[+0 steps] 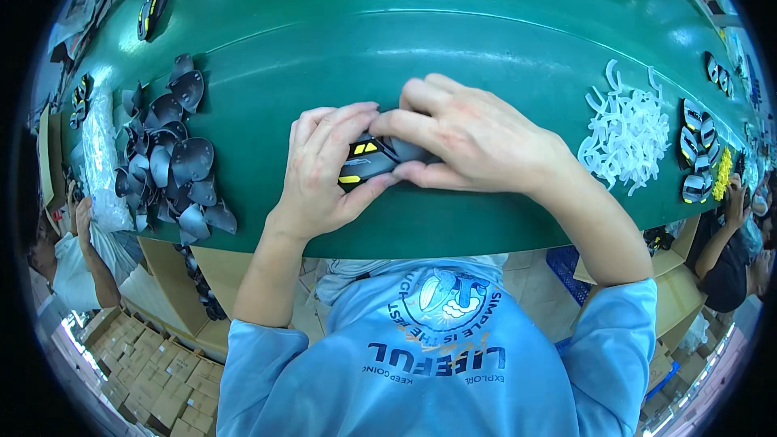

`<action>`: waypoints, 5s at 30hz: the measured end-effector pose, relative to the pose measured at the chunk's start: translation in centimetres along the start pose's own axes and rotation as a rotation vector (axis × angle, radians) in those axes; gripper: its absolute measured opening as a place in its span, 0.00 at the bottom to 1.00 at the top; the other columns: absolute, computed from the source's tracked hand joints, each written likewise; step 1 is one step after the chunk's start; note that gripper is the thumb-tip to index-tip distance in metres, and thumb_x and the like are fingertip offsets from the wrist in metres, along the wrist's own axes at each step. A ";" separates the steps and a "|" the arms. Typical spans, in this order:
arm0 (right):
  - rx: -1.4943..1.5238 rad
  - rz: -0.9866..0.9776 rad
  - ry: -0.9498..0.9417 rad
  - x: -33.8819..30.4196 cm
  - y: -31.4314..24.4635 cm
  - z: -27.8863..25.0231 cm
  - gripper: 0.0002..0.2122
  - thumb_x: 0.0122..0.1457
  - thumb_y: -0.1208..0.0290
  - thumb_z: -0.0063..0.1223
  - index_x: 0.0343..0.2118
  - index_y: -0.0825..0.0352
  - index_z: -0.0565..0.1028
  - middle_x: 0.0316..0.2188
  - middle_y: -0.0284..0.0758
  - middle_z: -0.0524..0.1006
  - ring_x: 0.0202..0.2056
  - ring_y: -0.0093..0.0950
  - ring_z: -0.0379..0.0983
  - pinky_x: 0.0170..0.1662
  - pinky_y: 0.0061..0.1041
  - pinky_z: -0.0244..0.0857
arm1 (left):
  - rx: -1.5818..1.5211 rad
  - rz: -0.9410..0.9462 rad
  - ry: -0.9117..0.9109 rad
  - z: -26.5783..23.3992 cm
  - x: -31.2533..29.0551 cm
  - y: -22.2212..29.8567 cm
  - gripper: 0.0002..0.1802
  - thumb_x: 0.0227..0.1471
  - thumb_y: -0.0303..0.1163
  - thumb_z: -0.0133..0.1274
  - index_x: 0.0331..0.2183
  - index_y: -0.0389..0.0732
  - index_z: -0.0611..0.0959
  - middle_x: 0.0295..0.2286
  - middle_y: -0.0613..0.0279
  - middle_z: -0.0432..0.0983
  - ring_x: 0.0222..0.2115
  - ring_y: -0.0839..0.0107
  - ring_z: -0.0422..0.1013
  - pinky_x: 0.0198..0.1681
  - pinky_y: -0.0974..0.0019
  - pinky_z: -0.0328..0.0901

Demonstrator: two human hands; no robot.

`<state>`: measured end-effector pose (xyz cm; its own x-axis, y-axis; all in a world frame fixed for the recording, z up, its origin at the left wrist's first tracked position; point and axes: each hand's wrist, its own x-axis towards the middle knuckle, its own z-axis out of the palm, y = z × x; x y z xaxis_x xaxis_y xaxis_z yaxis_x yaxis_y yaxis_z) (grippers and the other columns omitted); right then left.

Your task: The person assembles computer mice by inserting plastic pieces into mouse bodies, snapping on the top covers, and placing the assembled mice in rows on the table.

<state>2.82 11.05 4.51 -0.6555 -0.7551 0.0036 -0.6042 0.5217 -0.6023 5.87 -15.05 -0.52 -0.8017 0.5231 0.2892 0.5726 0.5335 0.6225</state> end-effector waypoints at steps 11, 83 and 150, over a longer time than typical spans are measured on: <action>-0.223 0.079 0.378 -2.3 0.0 3.5 0.31 0.45 0.62 0.77 0.56 0.60 0.83 0.49 0.35 0.83 0.48 0.41 0.78 0.57 0.43 0.73 | -0.025 -0.008 0.018 0.0 0.1 0.0 0.38 0.46 0.44 0.75 0.55 0.38 0.81 0.54 0.53 0.80 0.52 0.51 0.71 0.58 0.51 0.66; -0.089 0.032 0.410 -2.7 2.0 4.6 0.30 0.44 0.53 0.78 0.50 0.63 0.84 0.46 0.34 0.79 0.52 0.40 0.71 0.61 0.43 0.66 | 0.068 -0.306 -0.732 -5.2 10.6 0.0 0.39 0.48 0.66 0.71 0.34 0.33 0.86 0.31 0.50 0.78 0.34 0.59 0.75 0.38 0.59 0.71; -0.473 1.525 1.618 -55.8 7.7 4.3 0.13 0.63 0.60 0.64 0.42 0.64 0.87 0.37 0.38 0.88 0.37 0.31 0.85 0.45 0.31 0.77 | 0.268 0.245 -0.527 3.0 -0.2 6.9 0.53 0.44 0.54 0.73 0.64 0.34 0.72 0.69 0.34 0.56 0.70 0.32 0.50 0.71 0.29 0.44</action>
<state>36.67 55.49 -3.76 -0.1357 0.8808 0.4536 0.6661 0.4200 -0.6164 10.47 -9.45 1.50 -0.4897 0.8711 -0.0385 0.8061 0.4691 0.3606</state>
